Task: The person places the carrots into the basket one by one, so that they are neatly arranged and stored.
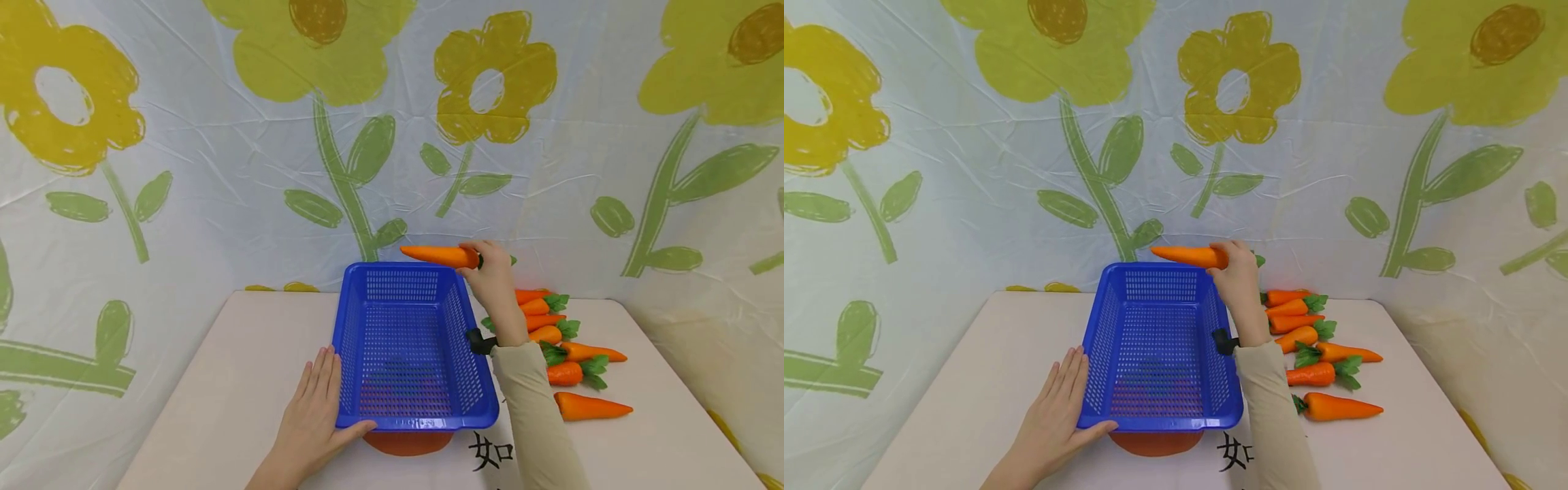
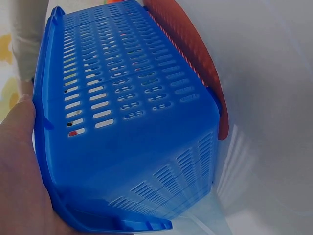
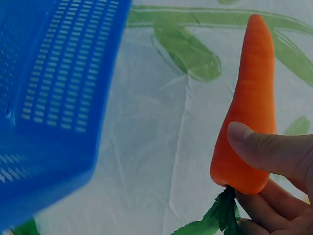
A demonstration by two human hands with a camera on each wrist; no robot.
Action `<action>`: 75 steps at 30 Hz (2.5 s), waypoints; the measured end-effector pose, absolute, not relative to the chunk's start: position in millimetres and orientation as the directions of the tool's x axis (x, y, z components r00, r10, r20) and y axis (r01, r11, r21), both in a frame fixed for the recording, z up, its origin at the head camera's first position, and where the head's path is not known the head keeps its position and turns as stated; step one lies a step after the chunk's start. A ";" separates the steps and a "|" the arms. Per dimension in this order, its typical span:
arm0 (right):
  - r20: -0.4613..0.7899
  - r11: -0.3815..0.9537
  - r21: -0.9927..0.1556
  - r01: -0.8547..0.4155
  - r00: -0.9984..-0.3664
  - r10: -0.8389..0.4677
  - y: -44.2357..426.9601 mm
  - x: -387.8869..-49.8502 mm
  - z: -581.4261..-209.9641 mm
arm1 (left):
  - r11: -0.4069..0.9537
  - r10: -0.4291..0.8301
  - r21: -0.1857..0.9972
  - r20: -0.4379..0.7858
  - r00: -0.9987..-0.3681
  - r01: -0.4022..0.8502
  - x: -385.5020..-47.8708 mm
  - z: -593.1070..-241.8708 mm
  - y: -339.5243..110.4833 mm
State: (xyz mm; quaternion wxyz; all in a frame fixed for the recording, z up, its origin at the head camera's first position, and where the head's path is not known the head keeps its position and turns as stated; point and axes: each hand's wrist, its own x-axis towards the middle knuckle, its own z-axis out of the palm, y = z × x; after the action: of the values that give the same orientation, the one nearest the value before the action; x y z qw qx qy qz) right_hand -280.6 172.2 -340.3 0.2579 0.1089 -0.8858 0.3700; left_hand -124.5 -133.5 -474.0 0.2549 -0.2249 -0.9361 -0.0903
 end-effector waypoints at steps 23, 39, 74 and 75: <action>0.404 0.702 -0.641 -0.311 -0.914 -0.036 105.5 -340.0 -414.9 | 0.882 0.365 0.074 0.516 -0.775 0.465 -123.9 -472.6 -132.4; 0.264 0.825 -0.508 -0.247 -0.957 -0.124 98.1 -343.6 -459.1 | 0.877 0.366 0.070 0.545 -0.754 0.476 -122.6 -472.1 -132.6; 0.259 0.779 -0.582 -0.235 -0.961 -0.096 100.1 -346.7 -422.5 | 0.881 0.372 0.070 0.510 -0.776 0.468 -124.1 -471.0 -133.1; 0.265 0.765 -0.596 -0.244 -0.959 -0.099 100.7 -345.2 -418.0 | 0.881 0.371 0.071 0.508 -0.777 0.467 -124.1 -471.0 -133.0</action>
State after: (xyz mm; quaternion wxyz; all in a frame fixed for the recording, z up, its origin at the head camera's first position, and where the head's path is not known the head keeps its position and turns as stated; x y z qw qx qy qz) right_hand -345.2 100.7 -418.0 0.1097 0.0917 -0.9331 0.3299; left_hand -124.1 -133.0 -471.0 0.2480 -0.2235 -0.9376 -0.0967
